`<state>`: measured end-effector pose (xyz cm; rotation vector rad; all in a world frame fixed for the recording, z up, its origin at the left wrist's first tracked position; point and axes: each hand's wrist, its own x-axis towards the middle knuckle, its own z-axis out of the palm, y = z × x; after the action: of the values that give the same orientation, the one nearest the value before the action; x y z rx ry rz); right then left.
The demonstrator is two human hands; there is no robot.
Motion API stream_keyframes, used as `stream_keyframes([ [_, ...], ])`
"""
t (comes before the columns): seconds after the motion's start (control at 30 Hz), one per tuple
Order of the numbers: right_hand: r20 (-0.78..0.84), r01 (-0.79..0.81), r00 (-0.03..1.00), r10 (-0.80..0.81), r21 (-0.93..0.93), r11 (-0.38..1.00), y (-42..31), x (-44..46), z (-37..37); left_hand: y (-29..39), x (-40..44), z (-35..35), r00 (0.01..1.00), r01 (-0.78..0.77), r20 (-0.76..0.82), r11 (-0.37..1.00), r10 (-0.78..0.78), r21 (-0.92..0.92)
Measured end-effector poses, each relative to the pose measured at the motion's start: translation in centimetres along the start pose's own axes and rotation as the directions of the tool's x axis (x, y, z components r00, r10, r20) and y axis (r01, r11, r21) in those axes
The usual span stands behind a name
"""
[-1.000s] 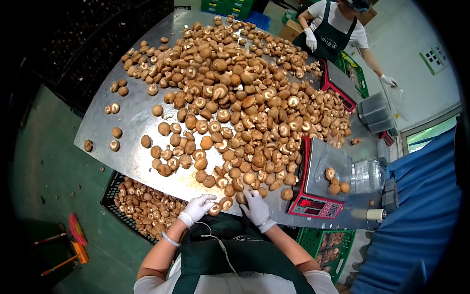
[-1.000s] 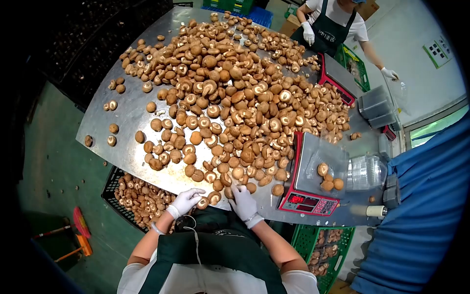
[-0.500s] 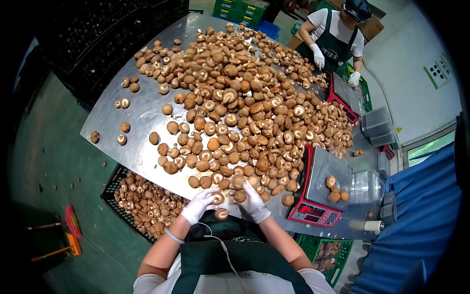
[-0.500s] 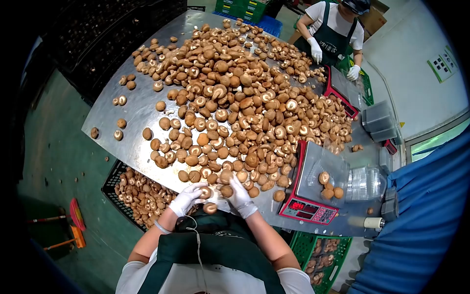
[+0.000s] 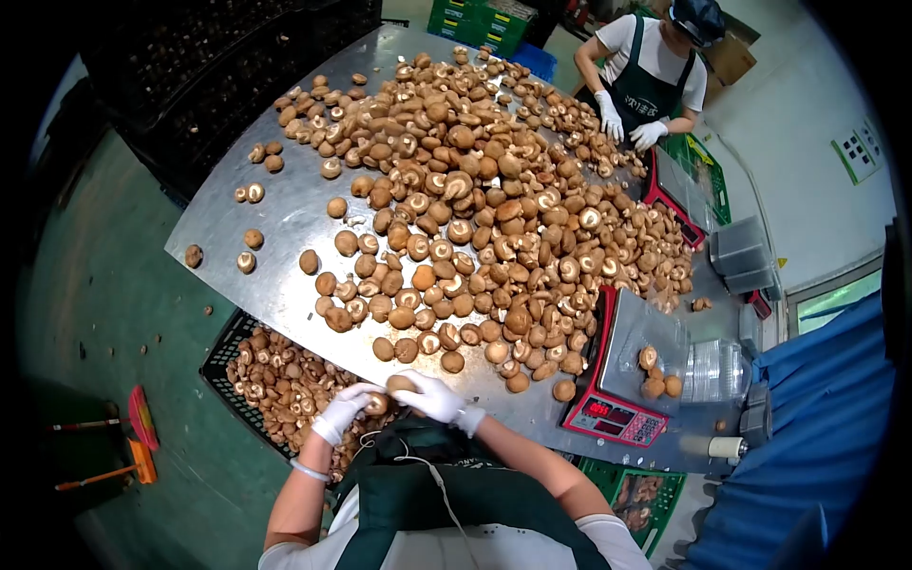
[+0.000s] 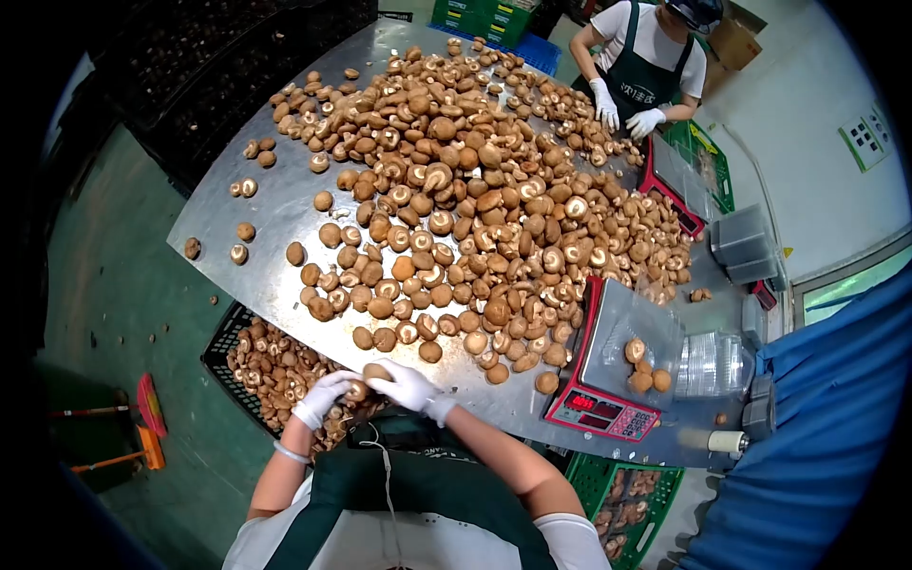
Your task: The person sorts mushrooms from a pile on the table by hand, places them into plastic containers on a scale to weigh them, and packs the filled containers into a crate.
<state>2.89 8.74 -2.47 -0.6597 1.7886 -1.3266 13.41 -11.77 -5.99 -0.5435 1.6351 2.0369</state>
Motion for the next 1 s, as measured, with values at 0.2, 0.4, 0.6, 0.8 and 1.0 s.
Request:
stream_keyframes([
  [0.2,0.138,0.188,0.981,-0.139,-0.461,0.867,-7.5,2.8,3.2,6.3,-6.0,-0.3,0.93,-0.246,-0.346,0.908,0.123,-0.339],
  [0.4,-0.192,0.135,0.88,-0.435,-0.776,0.616,-7.0,6.4,-1.4,4.1,-3.5,-0.4,0.983,-0.144,-0.041,0.613,0.179,-0.777],
  [0.6,-0.165,0.034,0.904,-0.394,-0.892,0.451,-5.8,7.8,-4.7,5.1,-0.8,1.4,0.984,-0.153,-0.065,0.598,0.167,-0.787],
  [0.8,-0.011,0.184,0.963,-0.268,-0.698,0.692,-8.1,7.1,-1.6,5.0,-0.3,1.5,0.987,-0.109,-0.021,0.565,0.16,-0.818],
  [1.0,-0.267,-0.067,0.881,-0.39,-0.887,0.457,-6.1,12.8,-6.6,5.1,0.1,0.4,0.989,-0.146,-0.103,0.61,0.105,-0.779],
])
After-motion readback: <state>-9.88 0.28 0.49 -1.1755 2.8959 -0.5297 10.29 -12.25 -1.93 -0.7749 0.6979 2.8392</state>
